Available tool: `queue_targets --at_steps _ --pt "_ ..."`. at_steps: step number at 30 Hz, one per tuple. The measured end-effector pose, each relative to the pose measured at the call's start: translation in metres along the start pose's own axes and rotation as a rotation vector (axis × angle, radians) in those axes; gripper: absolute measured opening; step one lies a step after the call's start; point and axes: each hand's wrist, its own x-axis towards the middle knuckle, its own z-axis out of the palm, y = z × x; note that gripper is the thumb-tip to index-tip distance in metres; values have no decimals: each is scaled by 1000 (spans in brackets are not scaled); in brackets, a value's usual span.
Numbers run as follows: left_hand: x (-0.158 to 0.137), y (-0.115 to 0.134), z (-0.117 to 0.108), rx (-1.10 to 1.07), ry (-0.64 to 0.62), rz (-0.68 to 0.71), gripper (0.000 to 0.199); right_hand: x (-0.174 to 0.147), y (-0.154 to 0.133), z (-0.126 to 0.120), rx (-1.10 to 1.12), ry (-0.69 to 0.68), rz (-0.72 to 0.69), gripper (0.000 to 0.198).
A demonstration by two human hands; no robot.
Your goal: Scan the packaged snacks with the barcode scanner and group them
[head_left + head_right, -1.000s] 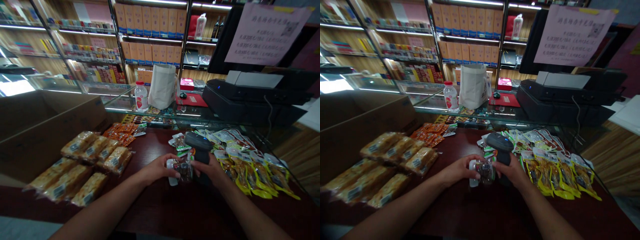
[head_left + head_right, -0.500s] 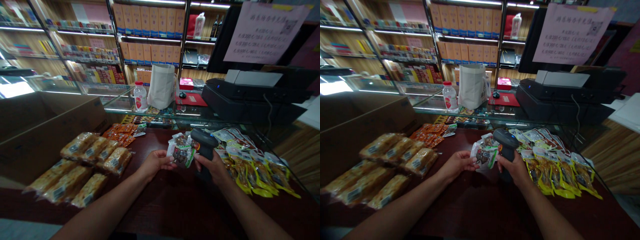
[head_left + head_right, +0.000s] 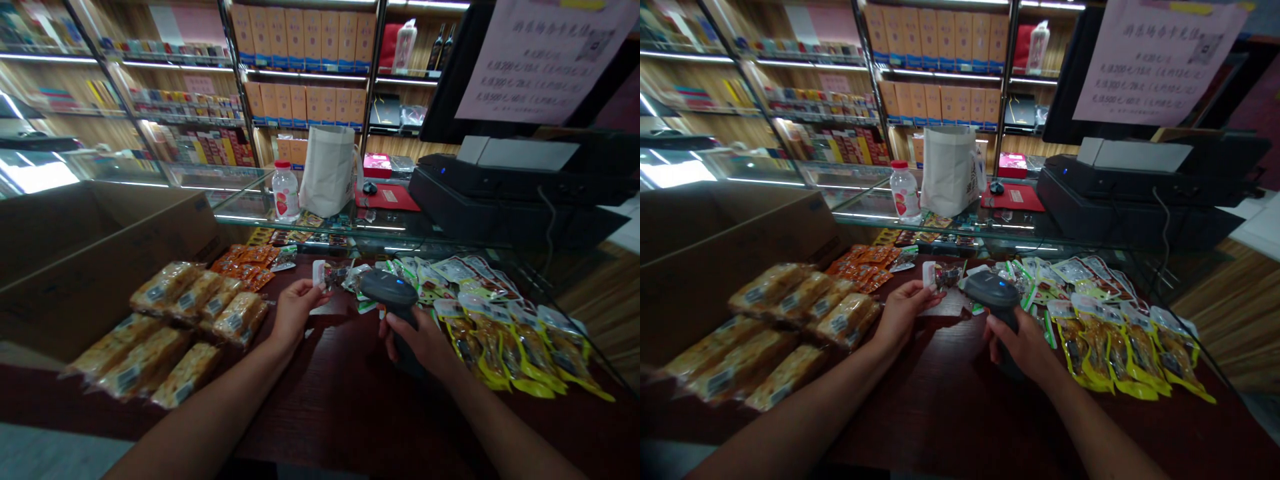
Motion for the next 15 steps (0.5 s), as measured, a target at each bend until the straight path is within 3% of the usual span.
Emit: queue_targets --at_steps 15 --pt "0 -1 2 37 -9 53 31 -1 5 -5 -77 -7 -21 37"
